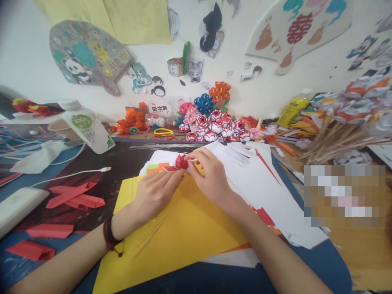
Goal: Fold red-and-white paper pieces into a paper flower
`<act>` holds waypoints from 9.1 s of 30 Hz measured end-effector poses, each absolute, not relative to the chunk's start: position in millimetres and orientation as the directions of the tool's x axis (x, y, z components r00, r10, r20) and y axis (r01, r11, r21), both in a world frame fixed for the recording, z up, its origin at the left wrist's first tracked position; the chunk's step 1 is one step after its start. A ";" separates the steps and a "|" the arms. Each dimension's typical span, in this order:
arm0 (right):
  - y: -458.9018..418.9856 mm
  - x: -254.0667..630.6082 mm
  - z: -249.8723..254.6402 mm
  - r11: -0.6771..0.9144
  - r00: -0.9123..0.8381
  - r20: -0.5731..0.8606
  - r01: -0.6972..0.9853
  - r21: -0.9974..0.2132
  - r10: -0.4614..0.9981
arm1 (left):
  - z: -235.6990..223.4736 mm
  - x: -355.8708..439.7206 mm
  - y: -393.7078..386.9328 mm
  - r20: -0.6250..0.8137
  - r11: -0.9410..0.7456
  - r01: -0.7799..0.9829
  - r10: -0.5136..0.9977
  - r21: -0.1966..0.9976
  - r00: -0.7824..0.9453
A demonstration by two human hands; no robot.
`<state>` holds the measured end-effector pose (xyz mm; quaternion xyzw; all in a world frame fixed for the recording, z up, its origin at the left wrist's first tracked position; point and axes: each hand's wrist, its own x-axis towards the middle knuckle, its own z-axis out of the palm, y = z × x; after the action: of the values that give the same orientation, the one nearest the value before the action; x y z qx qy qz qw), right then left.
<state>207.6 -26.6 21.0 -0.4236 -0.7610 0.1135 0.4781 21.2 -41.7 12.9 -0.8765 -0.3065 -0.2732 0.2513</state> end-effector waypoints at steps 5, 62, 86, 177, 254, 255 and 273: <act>-22.7 210.4 15.1 0.687 -0.309 0.690 0.625 -0.371 0.654 | 5.0 20.0 -30.7 0.765 -0.687 0.725 0.440 -0.052 0.471; -21.7 209.6 8.7 0.737 -0.413 0.720 0.645 -0.201 0.558 | -3.0 20.1 -24.9 0.744 -0.739 0.668 0.496 0.089 0.448; -25.7 202.2 2.3 0.692 -0.316 0.711 0.644 -0.326 0.629 | 5.4 18.9 -31.6 0.755 -0.670 0.725 0.392 -0.156 0.525; -18.7 217.2 18.0 0.592 -0.163 0.619 0.549 -0.590 0.768 | -0.8 24.3 -34.7 0.610 -0.582 0.752 0.486 -0.310 0.626; -17.6 216.4 7.6 0.682 -0.389 0.728 0.717 -0.146 0.565 | -3.9 24.7 -27.8 0.549 -0.544 0.808 0.757 0.228 0.355; -18.2 215.3 6.7 0.679 -0.383 0.731 0.720 -0.147 0.565 | -2.4 24.6 -27.9 0.598 -0.537 0.821 0.728 0.193 0.335; -20.6 208.9 1.0 0.693 -0.435 0.695 0.710 -0.127 0.573 | -2.0 18.7 -24.1 0.716 -0.608 0.774 0.459 -0.179 0.526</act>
<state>208.9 -20.6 1.0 -0.3810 -0.8419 -0.0922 0.3708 18.7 -24.1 -2.0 -0.8380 -0.3678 -0.3188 0.2466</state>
